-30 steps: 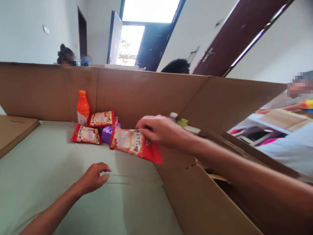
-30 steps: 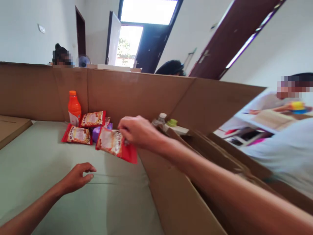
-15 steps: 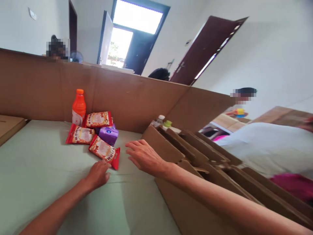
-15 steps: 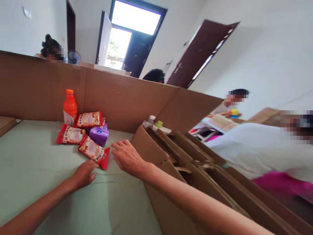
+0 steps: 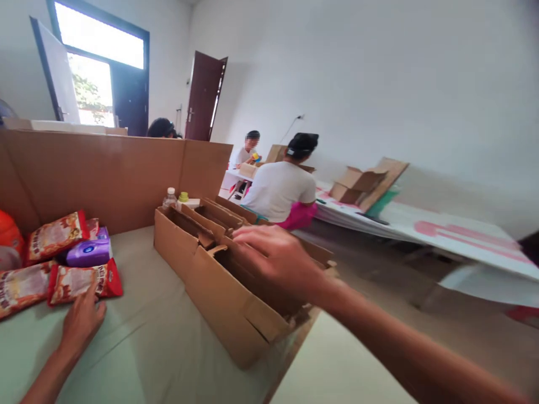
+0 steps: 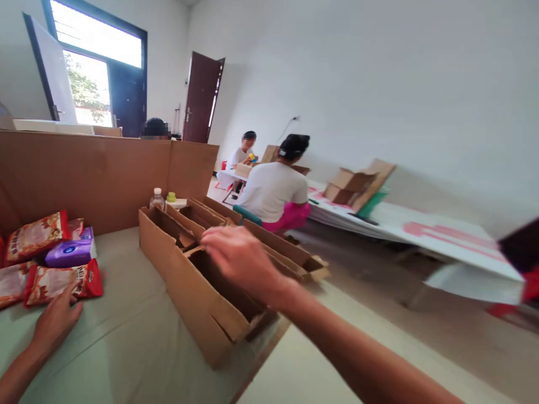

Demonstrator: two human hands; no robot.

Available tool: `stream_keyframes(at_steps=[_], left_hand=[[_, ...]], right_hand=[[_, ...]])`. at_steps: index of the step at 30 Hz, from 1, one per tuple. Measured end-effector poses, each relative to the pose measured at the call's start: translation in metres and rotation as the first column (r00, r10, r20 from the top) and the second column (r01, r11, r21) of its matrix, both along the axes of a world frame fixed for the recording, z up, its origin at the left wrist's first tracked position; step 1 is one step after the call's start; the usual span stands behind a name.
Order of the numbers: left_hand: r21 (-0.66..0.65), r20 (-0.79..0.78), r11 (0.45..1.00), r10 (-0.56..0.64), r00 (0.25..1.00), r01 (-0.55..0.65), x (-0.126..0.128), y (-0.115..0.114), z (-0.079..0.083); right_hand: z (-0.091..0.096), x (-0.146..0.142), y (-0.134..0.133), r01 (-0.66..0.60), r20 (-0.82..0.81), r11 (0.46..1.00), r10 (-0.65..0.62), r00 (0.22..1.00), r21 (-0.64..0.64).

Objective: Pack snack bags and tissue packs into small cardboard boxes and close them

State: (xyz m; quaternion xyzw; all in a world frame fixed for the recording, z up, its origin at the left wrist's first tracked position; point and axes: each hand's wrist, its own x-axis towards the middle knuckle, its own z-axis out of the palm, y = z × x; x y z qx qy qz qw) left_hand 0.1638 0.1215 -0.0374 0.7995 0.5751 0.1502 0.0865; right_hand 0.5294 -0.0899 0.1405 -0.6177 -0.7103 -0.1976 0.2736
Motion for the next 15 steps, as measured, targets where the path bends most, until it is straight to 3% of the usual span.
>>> stream_keyframes(at_steps=[1,3,6,9,15], left_hand=[[0.01,-0.008,1.0,-0.003,1.0,0.003,-0.001,-0.001,-0.002],[0.046,-0.009,0.999,-0.012,1.0,0.012,-0.003,-0.005,-0.009],[0.128,0.031,0.991,-0.054,0.998,0.049,-0.003,-0.01,-0.023],[0.222,0.072,0.967,-0.141,0.987,0.122,0.005,-0.01,-0.023],[0.352,0.122,0.885,-0.365,0.923,0.304,0.052,-0.012,0.013]], right_hand=[[0.004,0.027,-0.001,0.124,-0.094,0.992,-0.126,0.988,-0.035],[0.007,0.077,-0.002,0.332,-0.235,0.926,-0.368,0.9,-0.181],[-0.003,0.136,-0.003,0.447,-0.27,0.806,-0.563,0.781,-0.388],[-0.025,0.169,-0.004,0.412,-0.244,0.749,-0.592,0.768,-0.519],[-0.046,0.196,0.006,0.261,-0.188,0.653,-0.535,0.824,-0.711]])
